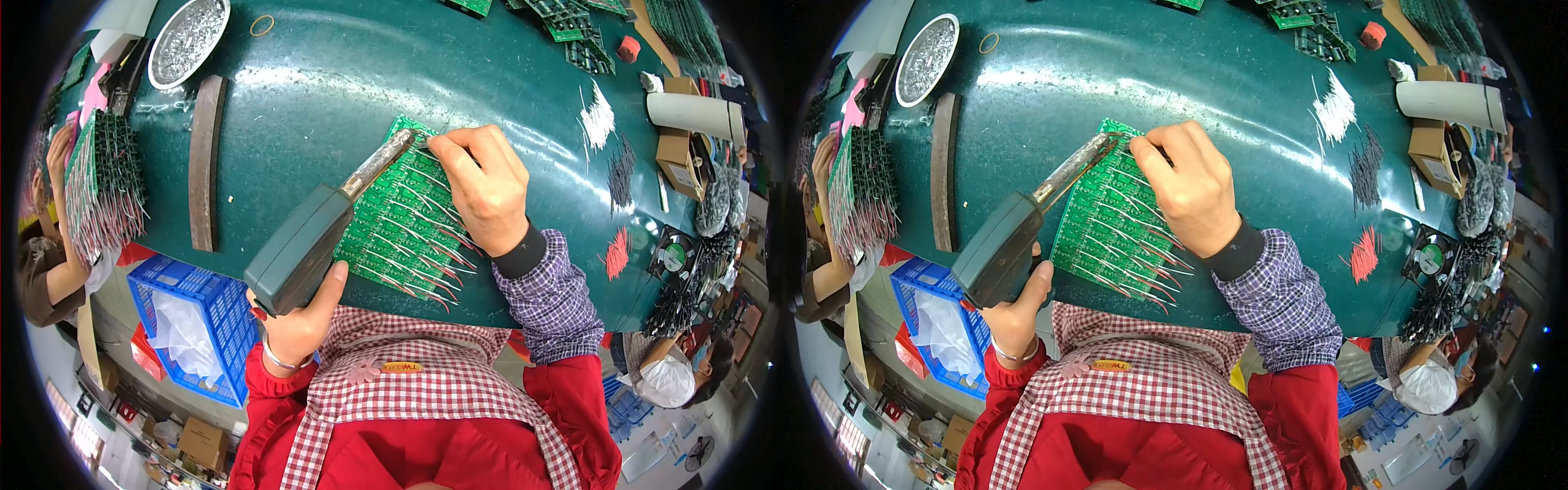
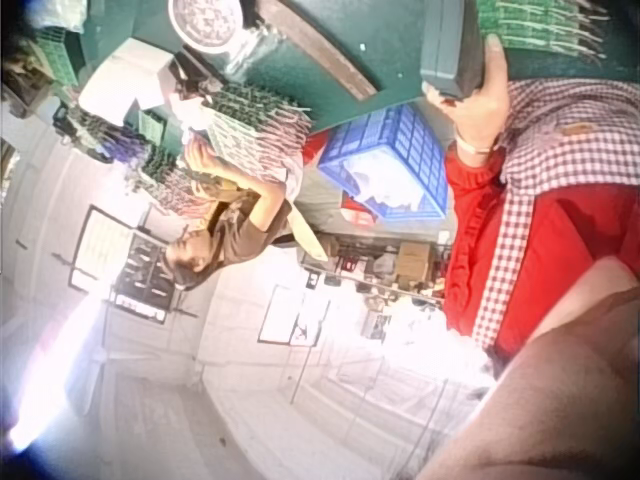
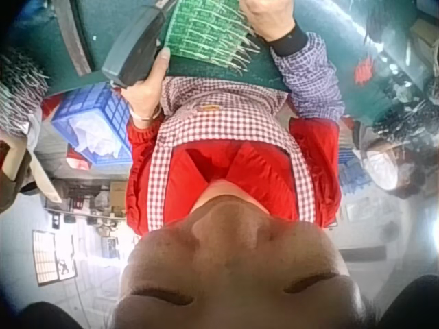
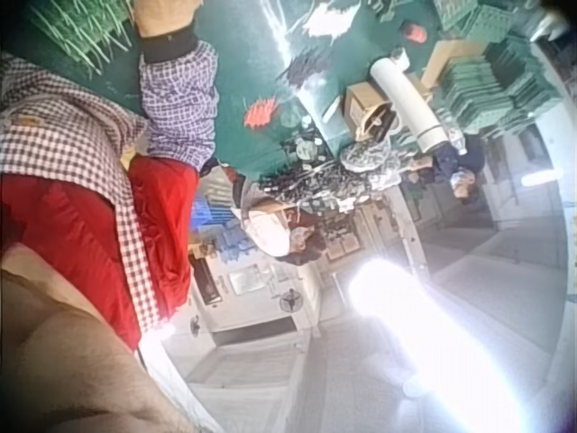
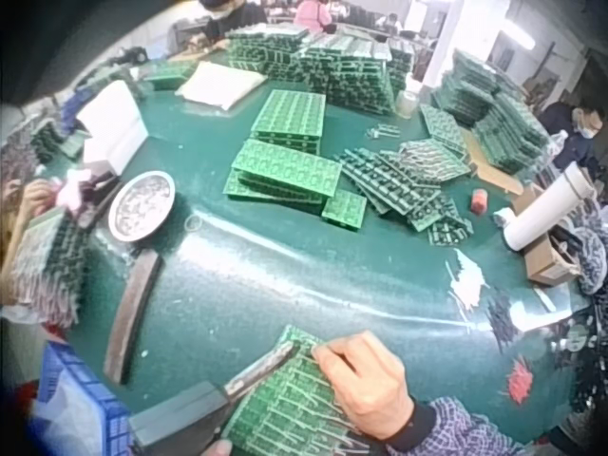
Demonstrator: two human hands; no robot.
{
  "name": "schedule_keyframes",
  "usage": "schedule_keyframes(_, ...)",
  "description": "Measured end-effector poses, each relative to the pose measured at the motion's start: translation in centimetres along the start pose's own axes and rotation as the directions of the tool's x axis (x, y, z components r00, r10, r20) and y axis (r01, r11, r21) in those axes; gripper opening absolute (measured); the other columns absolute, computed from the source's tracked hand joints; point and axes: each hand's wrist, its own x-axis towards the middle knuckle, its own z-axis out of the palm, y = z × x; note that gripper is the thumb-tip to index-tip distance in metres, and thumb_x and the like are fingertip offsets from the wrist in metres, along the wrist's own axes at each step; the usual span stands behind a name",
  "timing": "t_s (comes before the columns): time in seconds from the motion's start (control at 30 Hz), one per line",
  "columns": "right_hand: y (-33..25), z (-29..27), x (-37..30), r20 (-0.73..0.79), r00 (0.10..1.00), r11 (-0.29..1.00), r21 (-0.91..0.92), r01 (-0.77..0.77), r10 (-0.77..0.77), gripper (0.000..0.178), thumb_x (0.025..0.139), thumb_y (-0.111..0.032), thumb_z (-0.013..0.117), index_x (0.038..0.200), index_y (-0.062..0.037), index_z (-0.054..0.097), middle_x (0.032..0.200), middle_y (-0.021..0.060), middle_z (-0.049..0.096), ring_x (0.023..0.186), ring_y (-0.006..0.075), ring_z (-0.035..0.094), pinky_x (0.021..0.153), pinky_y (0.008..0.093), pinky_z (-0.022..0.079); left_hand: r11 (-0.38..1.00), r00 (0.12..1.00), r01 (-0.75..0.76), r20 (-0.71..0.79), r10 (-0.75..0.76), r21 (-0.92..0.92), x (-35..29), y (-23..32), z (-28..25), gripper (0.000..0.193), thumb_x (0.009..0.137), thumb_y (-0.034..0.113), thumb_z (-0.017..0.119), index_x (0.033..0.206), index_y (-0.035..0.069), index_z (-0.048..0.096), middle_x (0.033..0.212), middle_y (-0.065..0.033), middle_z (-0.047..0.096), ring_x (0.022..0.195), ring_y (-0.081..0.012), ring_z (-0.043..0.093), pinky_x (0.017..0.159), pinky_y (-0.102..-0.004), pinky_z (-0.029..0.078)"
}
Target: The person solders wires onto circuit boards by hand using a soldering tool.
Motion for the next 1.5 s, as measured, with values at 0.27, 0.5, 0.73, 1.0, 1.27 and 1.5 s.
schedule_keyframes(0.27, -0.03, -0.03, 0.04, 0.012, 1.0, 1.0, -0.024, 0.011, -0.011, 0.024, 0.065, 0.0, 0.065, 0.09, -0.0018, 0.065, 0.083, 0.0072, 0.058, 0.074, 0.0222, 0.058, 0.059, 0.0316, 0.05, 0.999, 0.999, -0.032, 0.028, 0.031, 0.032, 0.14, -0.19, 0.03, 0.031, 0.076, -0.009, 0.069, 0.106, -0.003, 0.063, 0.085, -0.0063, 0.064, 0.057, -0.0091, 0.054, 0.048, -0.0218, 0.04)
schedule_keyframes(0.5, -0.09, -0.09, 0.1, 0.014, 1.0, 1.0, -0.018, 0.016, -0.016, 0.025, 0.065, 0.0, 0.065, 0.089, -0.0015, 0.065, 0.082, 0.0072, 0.058, 0.073, 0.0221, 0.057, 0.058, 0.0316, 0.05, 0.997, 0.998, -0.062, 0.018, 0.061, 0.055, -0.11, -0.27, 0.02, 0.029, 0.076, -0.009, 0.069, 0.104, -0.004, 0.063, 0.082, -0.0067, 0.063, 0.056, -0.0094, 0.054, 0.048, -0.0226, 0.04)
schedule_keyframes(0.73, -0.11, -0.08, 0.14, 0.007, 1.0, 0.999, -0.029, 0.023, -0.023, 0.024, 0.065, 0.0, 0.064, 0.088, -0.0016, 0.065, 0.082, 0.0072, 0.057, 0.072, 0.0221, 0.057, 0.058, 0.0316, 0.05, 0.997, 0.998, 0.035, -0.049, -0.038, -0.066, -0.2, 0.43, 0.11, 0.027, 0.076, -0.009, 0.069, 0.102, -0.004, 0.063, 0.081, -0.0073, 0.063, 0.054, -0.0099, 0.053, 0.047, -0.023, 0.04)
schedule_keyframes(1.0, -0.1, 0.0, 0.11, 0.0, 1.0, 0.999, -0.039, 0.028, -0.028, 0.023, 0.064, -0.001, 0.063, 0.088, -0.0022, 0.064, 0.081, 0.0068, 0.057, 0.072, 0.022, 0.057, 0.058, 0.0314, 0.05, 1.0, 1.0, -0.018, -0.018, 0.018, -0.011, -0.12, 0.35, 0.07, 0.034, 0.076, -0.008, 0.07, 0.109, -0.004, 0.063, 0.078, -0.0069, 0.062, 0.054, -0.0091, 0.052, 0.047, -0.0224, 0.039)
schedule_keyframes(1.27, -0.15, 0.18, -0.04, -0.008, 0.999, 0.999, -0.044, 0.03, -0.031, 0.025, 0.064, -0.001, 0.063, 0.089, -0.002, 0.063, 0.08, 0.0066, 0.056, 0.071, 0.0221, 0.056, 0.058, 0.0316, 0.048, 0.999, 0.999, 0.008, -0.035, -0.009, -0.041, -0.34, 0.62, 0.12, 0.035, 0.076, -0.008, 0.069, 0.11, -0.004, 0.063, 0.076, -0.0061, 0.06, 0.052, -0.0087, 0.051, 0.047, -0.022, 0.038)
schedule_keyframes(1.5, -0.75, -0.17, -0.06, -0.063, 0.996, 0.997, -0.048, 0.063, -0.066, 0.024, 0.064, -0.001, 0.064, 0.088, -0.0008, 0.064, 0.078, 0.007, 0.055, 0.07, 0.0226, 0.055, 0.057, 0.0314, 0.047, 1.0, 0.998, -0.032, -0.048, 0.031, -0.002, -0.82, 0.2, -0.22, 0.034, 0.076, -0.008, 0.068, 0.109, -0.004, 0.063, 0.077, -0.007, 0.061, 0.053, -0.0091, 0.051, 0.047, -0.0224, 0.038)
